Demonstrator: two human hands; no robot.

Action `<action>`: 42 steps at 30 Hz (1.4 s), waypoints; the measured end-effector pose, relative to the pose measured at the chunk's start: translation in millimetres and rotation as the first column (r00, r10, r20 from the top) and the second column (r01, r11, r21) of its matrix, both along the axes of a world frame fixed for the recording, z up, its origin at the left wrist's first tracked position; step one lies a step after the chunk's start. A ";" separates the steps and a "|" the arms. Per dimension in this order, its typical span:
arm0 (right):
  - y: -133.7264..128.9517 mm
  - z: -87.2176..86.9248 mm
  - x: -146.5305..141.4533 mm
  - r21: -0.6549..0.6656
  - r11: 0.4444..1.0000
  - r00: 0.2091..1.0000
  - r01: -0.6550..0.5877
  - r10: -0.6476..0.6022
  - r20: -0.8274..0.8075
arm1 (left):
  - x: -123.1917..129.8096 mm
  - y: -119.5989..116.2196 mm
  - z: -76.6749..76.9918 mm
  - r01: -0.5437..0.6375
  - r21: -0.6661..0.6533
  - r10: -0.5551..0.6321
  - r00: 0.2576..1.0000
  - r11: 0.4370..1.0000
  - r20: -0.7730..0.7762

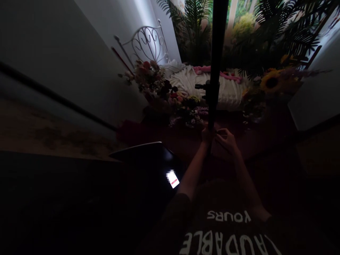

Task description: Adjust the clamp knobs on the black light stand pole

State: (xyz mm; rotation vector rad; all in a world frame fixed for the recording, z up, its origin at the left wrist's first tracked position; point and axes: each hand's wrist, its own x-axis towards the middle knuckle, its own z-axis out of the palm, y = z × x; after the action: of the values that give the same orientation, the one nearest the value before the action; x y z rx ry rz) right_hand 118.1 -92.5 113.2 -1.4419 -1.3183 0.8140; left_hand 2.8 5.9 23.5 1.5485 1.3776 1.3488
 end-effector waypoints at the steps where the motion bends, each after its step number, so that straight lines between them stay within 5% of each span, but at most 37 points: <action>1: -1.4 -5.7 -0.8 -0.015 1.000 1.000 0.004 -0.004 -0.023 | -0.2 0.0 0.2 -0.004 -0.001 0.004 1.000 1.000 -0.001; 6: 5.1 -15.2 -8.0 -0.080 0.991 0.982 0.111 -0.121 -0.147 | -1.6 0.2 2.0 0.022 -0.018 -0.022 1.000 1.000 -0.009; 10: 11.2 -16.6 -19.0 -0.258 0.945 0.884 0.201 -0.288 -0.368 | -1.4 1.3 3.0 0.033 0.001 -0.033 0.998 0.999 -0.047; 13: 10.2 -15.3 -22.7 -0.259 0.939 0.846 0.225 -0.320 -0.427 | -0.5 2.1 1.5 0.039 0.026 -0.037 0.998 0.999 -0.054; 18: -2.3 -14.3 -10.7 -0.066 0.980 0.975 0.189 -0.195 -0.109 | -0.1 2.0 -4.0 0.042 0.003 -0.042 0.999 0.999 -0.033; 23: -9.7 -21.2 -4.2 0.090 0.992 0.992 0.085 -0.092 0.081 | 0.9 1.5 -1.7 0.057 0.033 -0.057 0.998 0.998 0.006; 32: -3.4 -36.8 -8.5 0.000 0.986 0.980 0.165 -0.164 0.110 | -2.3 -4.5 11.4 0.002 -0.038 -0.006 0.993 0.999 -0.117; 42: 11.8 -20.1 -15.3 -0.116 0.950 0.917 0.291 -0.242 0.316 | -1.8 -6.0 10.1 0.017 0.006 -0.016 0.998 1.000 -0.060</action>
State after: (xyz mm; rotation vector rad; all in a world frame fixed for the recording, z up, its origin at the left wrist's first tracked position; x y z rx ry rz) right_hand 102.7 -80.7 93.2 -1.8854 -1.2566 0.5442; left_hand 1.0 -0.2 33.5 1.6130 1.3950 1.3077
